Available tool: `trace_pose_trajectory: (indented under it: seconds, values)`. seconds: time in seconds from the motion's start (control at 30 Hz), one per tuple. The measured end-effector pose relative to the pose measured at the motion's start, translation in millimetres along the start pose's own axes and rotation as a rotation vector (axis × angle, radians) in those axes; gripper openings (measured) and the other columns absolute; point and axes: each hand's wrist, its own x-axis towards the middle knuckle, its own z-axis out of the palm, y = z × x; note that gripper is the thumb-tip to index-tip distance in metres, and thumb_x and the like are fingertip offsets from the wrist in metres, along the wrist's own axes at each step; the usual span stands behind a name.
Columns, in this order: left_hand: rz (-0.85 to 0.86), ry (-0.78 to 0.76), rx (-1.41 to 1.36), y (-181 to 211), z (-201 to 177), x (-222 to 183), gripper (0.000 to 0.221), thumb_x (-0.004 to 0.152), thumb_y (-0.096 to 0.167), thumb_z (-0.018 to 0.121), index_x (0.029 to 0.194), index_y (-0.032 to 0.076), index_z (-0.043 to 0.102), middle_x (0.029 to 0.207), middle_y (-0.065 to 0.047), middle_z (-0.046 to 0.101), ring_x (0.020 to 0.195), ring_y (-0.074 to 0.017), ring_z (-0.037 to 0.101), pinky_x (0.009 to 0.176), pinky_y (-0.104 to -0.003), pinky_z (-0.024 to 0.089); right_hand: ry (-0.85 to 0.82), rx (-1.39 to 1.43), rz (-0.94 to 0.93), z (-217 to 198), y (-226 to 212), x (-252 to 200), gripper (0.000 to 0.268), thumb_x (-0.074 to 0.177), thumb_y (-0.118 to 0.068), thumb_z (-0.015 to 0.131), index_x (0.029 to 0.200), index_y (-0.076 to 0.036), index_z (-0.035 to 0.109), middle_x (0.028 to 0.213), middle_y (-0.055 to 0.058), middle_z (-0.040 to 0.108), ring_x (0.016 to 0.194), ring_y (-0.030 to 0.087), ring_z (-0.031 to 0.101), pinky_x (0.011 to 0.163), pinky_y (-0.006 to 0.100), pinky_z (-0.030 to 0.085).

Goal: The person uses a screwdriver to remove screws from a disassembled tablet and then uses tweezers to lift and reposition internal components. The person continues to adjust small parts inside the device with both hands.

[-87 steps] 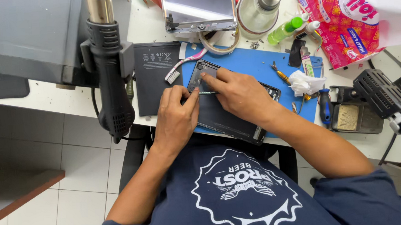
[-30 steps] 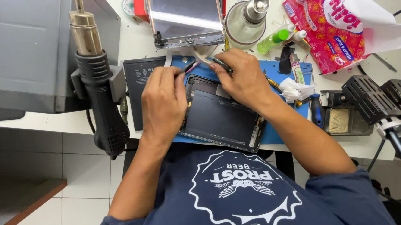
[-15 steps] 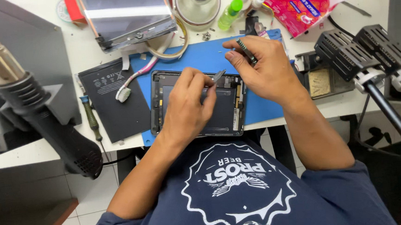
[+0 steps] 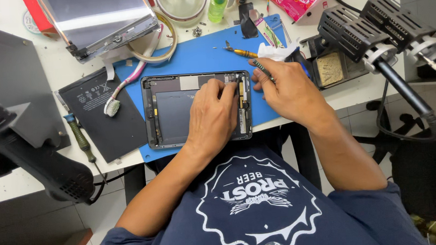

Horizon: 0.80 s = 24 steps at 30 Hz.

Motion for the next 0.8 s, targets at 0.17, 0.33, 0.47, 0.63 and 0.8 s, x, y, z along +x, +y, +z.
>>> trace_pose_trajectory:
  seconds: [0.17, 0.33, 0.47, 0.63, 0.8]
  values:
    - [0.032, -0.012, 0.024, 0, 9, -1, 0.021, 0.100, 0.012, 0.081, 0.120, 0.006, 0.076, 0.099, -0.009, 0.055, 0.080, -0.0334, 0.063, 0.067, -0.045, 0.048, -0.005, -0.023, 0.008, 5, 12, -5, 0.025, 0.122, -0.017, 0.057, 0.127, -0.006, 0.079, 0.087, 0.018, 0.084, 0.077, 0.030, 0.085, 0.068, 0.043, 0.066]
    - [0.070, -0.043, 0.045, 2, 6, 2, 0.023, 0.103, 0.022, 0.081, 0.121, 0.008, 0.079, 0.101, -0.009, 0.058, 0.081, -0.0322, 0.062, 0.069, -0.045, 0.046, 0.004, 0.009, 0.014, 7, 13, -11, 0.029, 0.121, -0.015, 0.057, 0.140, -0.007, 0.076, 0.091, 0.020, 0.084, 0.082, 0.031, 0.086, 0.070, 0.043, 0.068]
    - [0.064, -0.059, 0.041, 4, 6, 4, 0.023, 0.107, 0.016, 0.075, 0.126, 0.003, 0.078, 0.103, -0.012, 0.059, 0.080, -0.0344, 0.062, 0.068, -0.045, 0.045, 0.030, 0.043, 0.027, 12, 14, -11, 0.031, 0.121, -0.016, 0.056, 0.143, -0.008, 0.077, 0.092, 0.021, 0.083, 0.082, 0.031, 0.086, 0.070, 0.041, 0.069]
    - [0.055, -0.084, 0.055, 5, 12, 9, 0.025, 0.107, 0.009, 0.070, 0.129, -0.002, 0.078, 0.102, -0.014, 0.060, 0.077, -0.0336, 0.059, 0.066, -0.044, 0.041, 0.052, 0.105, -0.009, 13, 12, -7, 0.031, 0.119, -0.014, 0.057, 0.141, -0.004, 0.077, 0.099, 0.029, 0.082, 0.086, 0.036, 0.087, 0.068, 0.042, 0.070]
    - [0.060, -0.067, 0.031, 3, 13, 5, 0.028, 0.105, 0.008, 0.071, 0.129, -0.004, 0.076, 0.102, -0.015, 0.059, 0.080, -0.0374, 0.061, 0.068, -0.047, 0.044, 0.063, 0.180, 0.018, 11, 13, -7, 0.032, 0.120, -0.014, 0.057, 0.143, 0.002, 0.074, 0.097, 0.029, 0.082, 0.085, 0.037, 0.086, 0.069, 0.043, 0.070]
